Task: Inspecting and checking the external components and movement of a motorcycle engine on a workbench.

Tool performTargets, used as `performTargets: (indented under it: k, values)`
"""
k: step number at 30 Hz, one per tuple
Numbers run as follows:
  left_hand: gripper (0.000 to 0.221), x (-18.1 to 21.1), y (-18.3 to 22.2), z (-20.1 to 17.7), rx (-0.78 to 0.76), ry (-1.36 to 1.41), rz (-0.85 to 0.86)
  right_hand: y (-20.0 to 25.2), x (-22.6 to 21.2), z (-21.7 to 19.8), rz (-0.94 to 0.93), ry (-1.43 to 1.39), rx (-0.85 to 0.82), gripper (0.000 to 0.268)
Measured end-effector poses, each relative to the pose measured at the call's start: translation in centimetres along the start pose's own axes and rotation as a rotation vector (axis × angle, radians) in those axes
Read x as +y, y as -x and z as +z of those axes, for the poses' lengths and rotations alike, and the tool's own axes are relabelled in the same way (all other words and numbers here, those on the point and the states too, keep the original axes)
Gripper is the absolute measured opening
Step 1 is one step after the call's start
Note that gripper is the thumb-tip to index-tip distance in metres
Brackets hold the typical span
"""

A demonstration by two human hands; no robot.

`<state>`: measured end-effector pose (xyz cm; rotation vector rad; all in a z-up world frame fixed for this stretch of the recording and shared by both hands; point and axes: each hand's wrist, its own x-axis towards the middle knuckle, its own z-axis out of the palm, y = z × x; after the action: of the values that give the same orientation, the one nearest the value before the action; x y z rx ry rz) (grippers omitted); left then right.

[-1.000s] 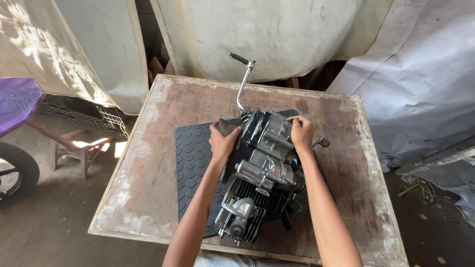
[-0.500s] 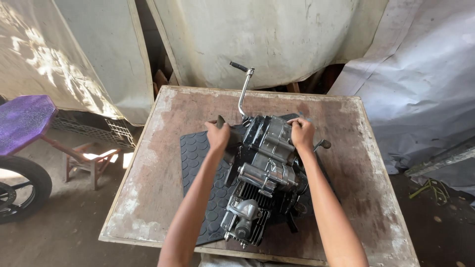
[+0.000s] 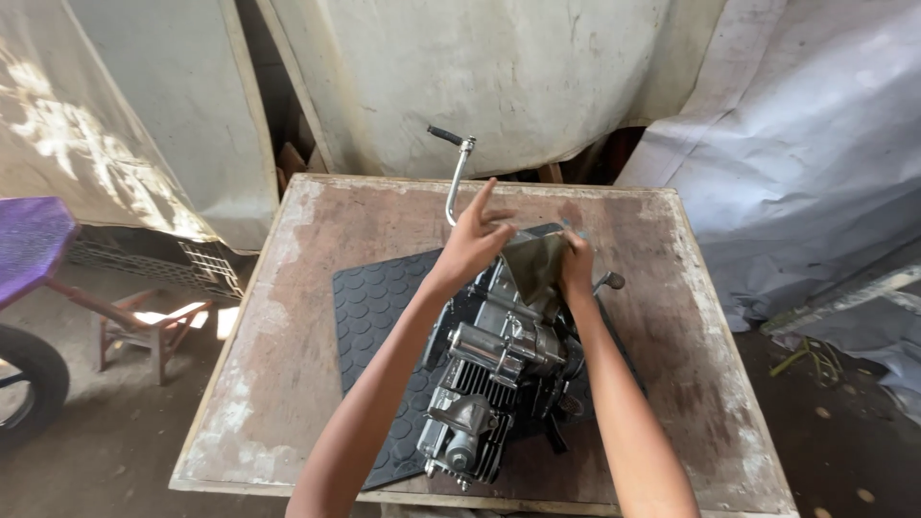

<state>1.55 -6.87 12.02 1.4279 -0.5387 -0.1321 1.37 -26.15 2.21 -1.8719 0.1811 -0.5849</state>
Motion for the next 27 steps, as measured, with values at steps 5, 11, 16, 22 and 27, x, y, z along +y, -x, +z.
performTargets:
  k: [5,11,16,22,27]
  values:
    - [0.067,-10.9,-1.5,-3.5,0.264,-0.675,-0.048,-3.6,6.7,0.1,0.261,-0.22,0.016,0.035]
    - [0.031,-13.0,-0.2,-3.9,0.392,-0.932,-0.325,-4.6,11.4,-1.7,0.324,-0.435,0.066,0.028]
    - [0.033,-10.1,0.1,-3.4,0.418,-0.897,-0.371,-4.9,9.5,-5.9,0.685,-0.746,-0.058,0.045]
    - [0.032,-11.8,0.1,-3.9,0.465,-0.858,-0.331,-1.5,-2.6,-5.0,0.105,0.07,-0.053,0.029]
    - [0.032,-10.3,0.6,-3.2,0.477,-0.835,-0.356,-2.0,-5.9,1.5,0.216,0.798,-0.754,0.089]
